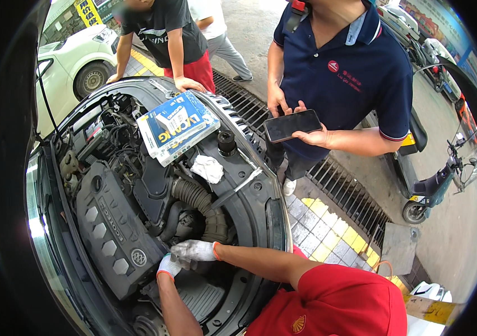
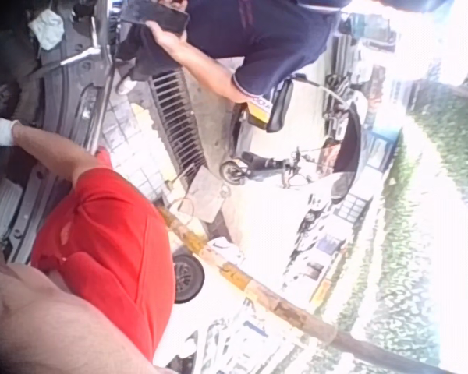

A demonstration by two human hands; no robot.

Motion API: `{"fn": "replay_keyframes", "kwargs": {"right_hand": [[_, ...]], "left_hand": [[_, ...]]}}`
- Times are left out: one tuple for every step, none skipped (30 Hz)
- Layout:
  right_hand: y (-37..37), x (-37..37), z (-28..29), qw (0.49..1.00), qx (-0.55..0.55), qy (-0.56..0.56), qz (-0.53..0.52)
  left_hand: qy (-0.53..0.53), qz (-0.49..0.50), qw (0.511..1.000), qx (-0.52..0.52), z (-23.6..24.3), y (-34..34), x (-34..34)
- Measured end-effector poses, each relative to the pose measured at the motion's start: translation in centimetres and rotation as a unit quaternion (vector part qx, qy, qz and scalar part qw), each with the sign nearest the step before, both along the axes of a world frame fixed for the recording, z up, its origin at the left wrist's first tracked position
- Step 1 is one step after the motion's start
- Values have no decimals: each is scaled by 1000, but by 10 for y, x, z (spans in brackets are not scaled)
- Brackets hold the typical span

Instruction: The person works under the hood of a silver car, using a wrench to loosen and tighten bolts on engine components. They retrieve tools from a nearby toolbox, wipe parts with a cloth, and interact with other people in the garage while continuing to adjust engine parts.

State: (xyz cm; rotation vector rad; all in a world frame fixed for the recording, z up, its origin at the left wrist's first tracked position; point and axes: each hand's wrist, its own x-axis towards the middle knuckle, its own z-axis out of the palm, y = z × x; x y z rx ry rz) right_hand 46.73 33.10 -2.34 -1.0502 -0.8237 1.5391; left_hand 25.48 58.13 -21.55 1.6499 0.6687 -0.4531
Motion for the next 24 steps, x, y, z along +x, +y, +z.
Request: {"fn": "replay_keyframes", "kwargs": {"right_hand": [[0, 12, 12, 999, -48, -16, -4], [-14, 45, 7, 991, -119, -26, -54], [-6, 41, 23, 987, -154, -36, -34], [3, 37, 33, 980, -176, -82, -45], [11, 36, 37, 975, -172, -139, -20], [28, 15, 57, 969, -141, -197, 38], [32, 19, 49, 955, -144, -255, 52], [31, 13, 20, 912, 12, -410, 19], [28, 6, 17, 911, 22, -413, -1], [16, 15, 3, 907, 7, -418, -43], [0, 25, 10, 917, -28, -392, -66], [0, 15, -1, 912, 64, -397, -73], [6, 5, -33, 820, 236, -514, -94], [8, -7, -34, 873, 216, -423, -107], [5, -14, -32, 914, 192, -336, -121], [-3, -8, -31, 959, 127, -238, -88], [-10, -1, -30, 988, 61, -134, -55], [-12, 2, -25, 1000, 0, -26, -16], [-10, 4, -25, 1000, -4, 20, -16], [-8, 5, -24, 998, -9, 67, -15], [-4, 5, -22, 994, -10, 112, -10], [2, 7, -11, 997, -25, 67, 0], [8, 7, 0, 997, -63, 31, 9], [17, -5, 28, 995, -88, -5, 46]], "left_hand": [[30, -111, 970, 213, 13, -11, 17], [90, -201, 929, 299, 88, -63, 103], [101, -217, 917, 318, 96, -58, 90], [107, -237, 905, 335, 89, -52, 83], [113, -257, 893, 351, 73, -43, 75], [46, -294, 879, 372, 30, -3, 7], [66, -310, 873, 370, 20, -4, 12], [87, -330, 864, 371, 20, -5, 23], [114, -339, 857, 370, 17, -6, 23], [99, -293, 895, 322, 36, -25, 57], [86, -242, 928, 271, 74, -50, 89], [33, -139, 969, 202, 71, -44, 70], [-24, -38, 991, 130, 61, -36, 54], [-22, -105, 977, 184, 45, -25, 32], [-29, -171, 955, 239, 31, -15, 15], [-39, -210, 942, 259, 32, -18, 26], [1, -200, 948, 246, 32, -22, 37], [46, -184, 952, 240, 38, -23, 40], [12, -168, 965, 201, 28, -18, 36], [-21, -152, 975, 162, 25, -17, 35], [-54, -132, 982, 125, 21, -12, 29], [-46, -142, 974, 168, 19, -10, 24], [-35, -149, 965, 212, 19, -7, 17], [-8, -38, 985, 167, 4, 6, -29]]}}
